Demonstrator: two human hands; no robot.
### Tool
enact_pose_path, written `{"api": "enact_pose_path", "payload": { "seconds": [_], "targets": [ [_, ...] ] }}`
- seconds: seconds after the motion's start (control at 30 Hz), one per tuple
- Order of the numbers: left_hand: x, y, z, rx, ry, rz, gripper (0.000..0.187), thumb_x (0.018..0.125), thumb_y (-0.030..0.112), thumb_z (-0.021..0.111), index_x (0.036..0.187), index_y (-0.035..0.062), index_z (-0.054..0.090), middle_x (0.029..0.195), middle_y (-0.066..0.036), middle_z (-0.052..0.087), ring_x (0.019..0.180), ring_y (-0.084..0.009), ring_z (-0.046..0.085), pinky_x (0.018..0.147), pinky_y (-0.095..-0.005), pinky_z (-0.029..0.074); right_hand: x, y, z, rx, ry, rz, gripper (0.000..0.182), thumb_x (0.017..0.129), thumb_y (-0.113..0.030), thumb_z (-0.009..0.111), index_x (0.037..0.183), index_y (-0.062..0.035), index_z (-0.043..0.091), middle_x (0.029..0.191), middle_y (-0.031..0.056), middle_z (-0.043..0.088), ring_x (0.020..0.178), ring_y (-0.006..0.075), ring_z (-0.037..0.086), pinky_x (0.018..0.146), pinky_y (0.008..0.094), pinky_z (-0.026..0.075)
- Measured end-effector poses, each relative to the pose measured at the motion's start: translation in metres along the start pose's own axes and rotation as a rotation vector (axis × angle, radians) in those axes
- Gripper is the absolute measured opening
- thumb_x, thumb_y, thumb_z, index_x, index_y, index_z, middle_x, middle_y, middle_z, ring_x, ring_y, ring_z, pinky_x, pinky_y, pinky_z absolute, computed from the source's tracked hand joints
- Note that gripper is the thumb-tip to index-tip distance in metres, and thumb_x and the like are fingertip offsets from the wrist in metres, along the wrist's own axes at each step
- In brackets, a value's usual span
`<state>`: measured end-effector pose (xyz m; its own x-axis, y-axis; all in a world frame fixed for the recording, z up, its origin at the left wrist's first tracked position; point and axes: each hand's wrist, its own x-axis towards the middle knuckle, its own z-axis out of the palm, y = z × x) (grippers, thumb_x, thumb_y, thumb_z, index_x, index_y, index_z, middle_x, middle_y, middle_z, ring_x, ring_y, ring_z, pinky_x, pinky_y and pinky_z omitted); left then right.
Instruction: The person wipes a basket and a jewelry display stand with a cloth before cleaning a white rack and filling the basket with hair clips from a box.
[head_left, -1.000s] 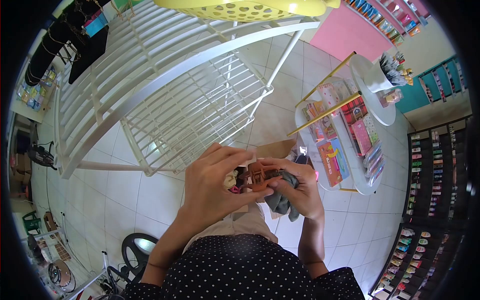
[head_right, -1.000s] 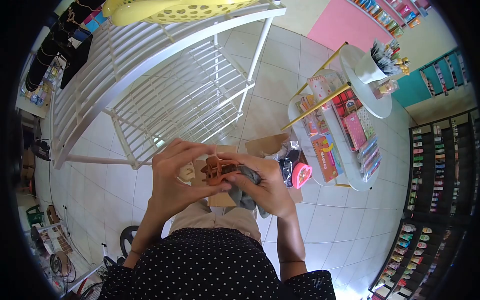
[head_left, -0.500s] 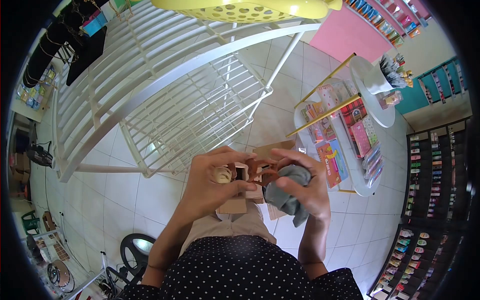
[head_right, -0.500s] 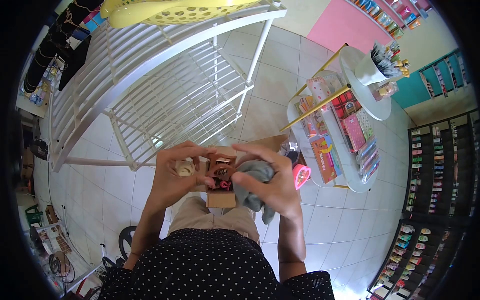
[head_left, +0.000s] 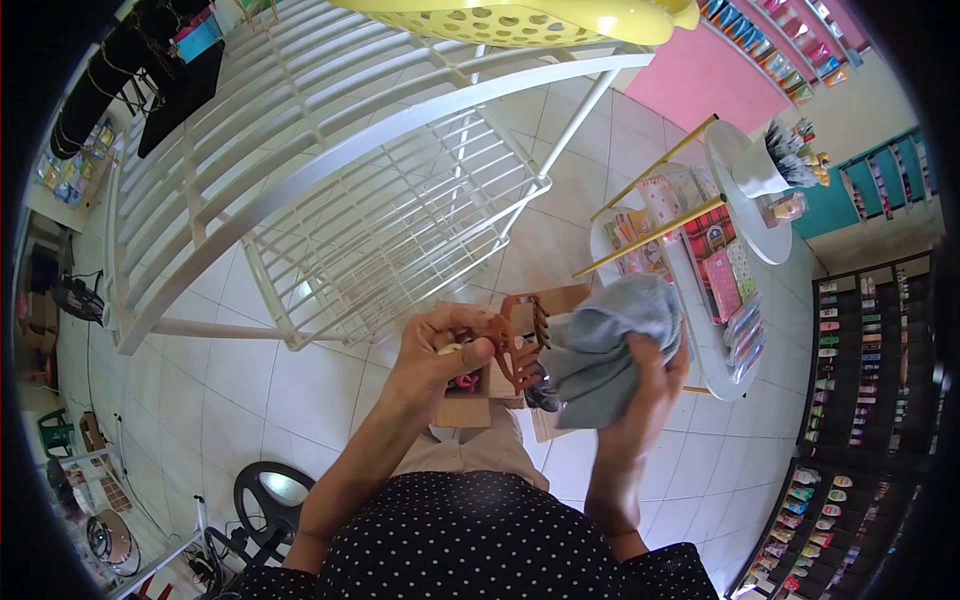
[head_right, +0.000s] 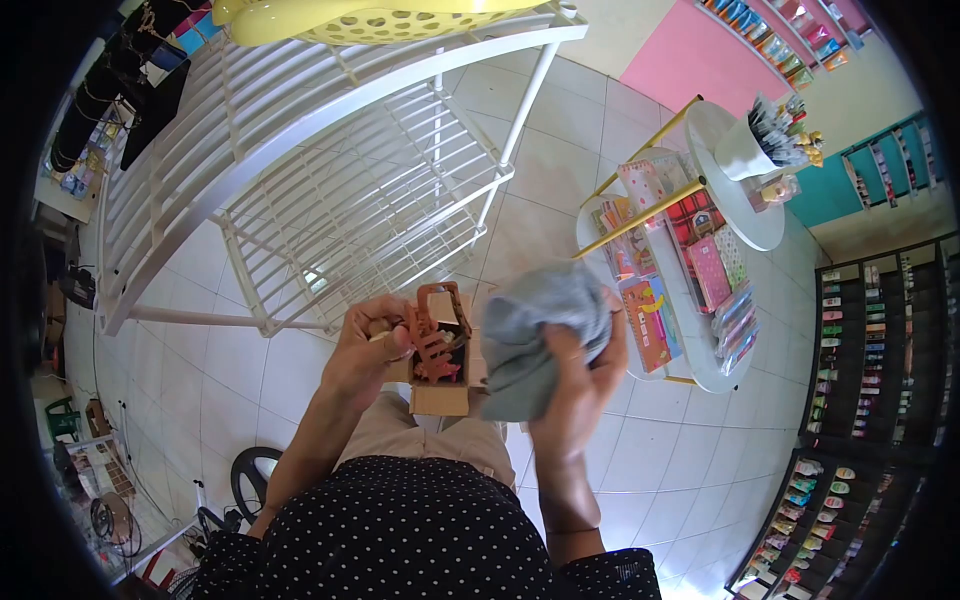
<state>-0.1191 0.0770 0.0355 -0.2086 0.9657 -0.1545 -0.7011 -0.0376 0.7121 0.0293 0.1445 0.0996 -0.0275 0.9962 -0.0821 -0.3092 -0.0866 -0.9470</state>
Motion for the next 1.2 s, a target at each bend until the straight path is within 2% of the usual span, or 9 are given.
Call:
{"api": "enact_pose_path", "payload": {
  "seconds": [0.2,0.5,0.63,0.7,0.77,0.83,0.87,0.97,1.2],
  "targets": [
    [-0.004,0.0,0.009,0.038,0.076,-0.014,0.024,0.066,0.01,0.07,0.086,0.0022,0.06,0.082,-0.005,0.06,0.072,-0.0083,0.053,0.063,-0.0198,0.043,-0.023,0.013,0.013,-0.641,-0.383,-0.664,0.034,0.064,0.002,0.062,0.096,0.0016,0.052,0.092,0.0131,0.052,0.08,0.0205,0.053,0.073,0.0277,0.042],
    [-0.006,0.0,0.01,0.271,0.089,-0.002,0.024,0.067,0.016,0.07,0.084,0.0014,0.059,0.076,-0.005,0.06,0.072,-0.0098,0.056,0.065,-0.0215,0.046,-0.003,0.016,-0.011,-0.509,-0.479,-0.071,0.032,0.056,-0.009,0.076,0.081,0.0002,0.058,0.073,0.0019,0.057,0.065,0.009,0.054,0.06,0.0243,0.043],
    [-0.011,-0.002,0.017,0.12,-0.015,-0.061,0.023,0.068,0.012,0.069,0.086,0.0009,0.06,0.082,-0.006,0.06,0.075,-0.0097,0.055,0.069,-0.0225,0.044,0.021,0.02,-0.04,0.005,-0.717,0.382,0.031,0.06,-0.011,0.074,0.086,-0.0027,0.059,0.077,0.0043,0.059,0.066,0.0096,0.055,0.063,0.0241,0.045],
    [-0.01,-0.001,0.017,0.083,-0.046,-0.082,0.022,0.069,0.008,0.067,0.088,0.0003,0.06,0.089,-0.007,0.061,0.077,-0.0087,0.052,0.073,-0.0218,0.041,0.013,0.008,-0.038,0.379,-0.26,0.475,0.031,0.068,-0.014,0.066,0.095,-0.0016,0.056,0.082,0.0073,0.058,0.07,0.013,0.056,0.065,0.0269,0.046],
    [-0.011,0.002,0.018,0.103,-0.026,-0.099,0.021,0.069,0.008,0.067,0.087,-0.0005,0.06,0.091,-0.008,0.06,0.081,-0.0099,0.053,0.076,-0.0235,0.041,0.017,0.011,-0.042,0.367,-0.167,0.404,0.037,0.074,-0.02,0.059,0.101,0.0023,0.049,0.088,0.0127,0.053,0.072,0.0161,0.056,0.061,0.0258,0.047],
    [-0.012,0.001,0.018,0.093,-0.036,-0.105,0.02,0.069,0.008,0.067,0.086,-0.0006,0.06,0.09,-0.008,0.06,0.081,-0.0101,0.053,0.077,-0.0235,0.041,0.018,0.007,-0.031,-0.132,0.019,-0.069,0.032,0.068,-0.011,0.062,0.096,0.0009,0.054,0.096,0.0125,0.055,0.075,0.0237,0.057,0.065,0.0306,0.047],
    [-0.011,0.001,0.018,0.085,-0.041,-0.107,0.02,0.069,0.008,0.066,0.086,-0.0006,0.06,0.09,-0.008,0.06,0.081,-0.0102,0.053,0.077,-0.0235,0.041,0.017,0.011,-0.03,-0.438,-0.219,-0.595,0.034,0.063,-0.008,0.061,0.095,0.0011,0.056,0.099,0.0132,0.054,0.078,0.0252,0.055,0.067,0.0291,0.046],
    [-0.013,0.003,0.02,0.03,0.019,-0.188,0.02,0.07,0.01,0.066,0.085,-0.0003,0.06,0.088,-0.007,0.06,0.078,-0.0101,0.054,0.076,-0.0232,0.041,0.01,0.001,-0.021,-1.019,-0.757,-0.971,0.037,0.059,-0.007,0.06,0.096,-0.0011,0.058,0.101,0.0119,0.053,0.082,0.0235,0.051,0.07,0.0286,0.044],
    [-0.014,-0.005,0.008,0.068,0.012,-0.354,0.021,0.071,0.015,0.067,0.085,0.0003,0.06,0.08,-0.005,0.06,0.071,-0.0096,0.054,0.071,-0.0234,0.042,0.035,-0.006,-0.034,-1.005,-1.113,-0.99,0.031,0.053,-0.008,0.065,0.083,-0.0047,0.063,0.097,0.0099,0.053,0.077,0.0211,0.05,0.067,0.0299,0.044]
  ]
}}
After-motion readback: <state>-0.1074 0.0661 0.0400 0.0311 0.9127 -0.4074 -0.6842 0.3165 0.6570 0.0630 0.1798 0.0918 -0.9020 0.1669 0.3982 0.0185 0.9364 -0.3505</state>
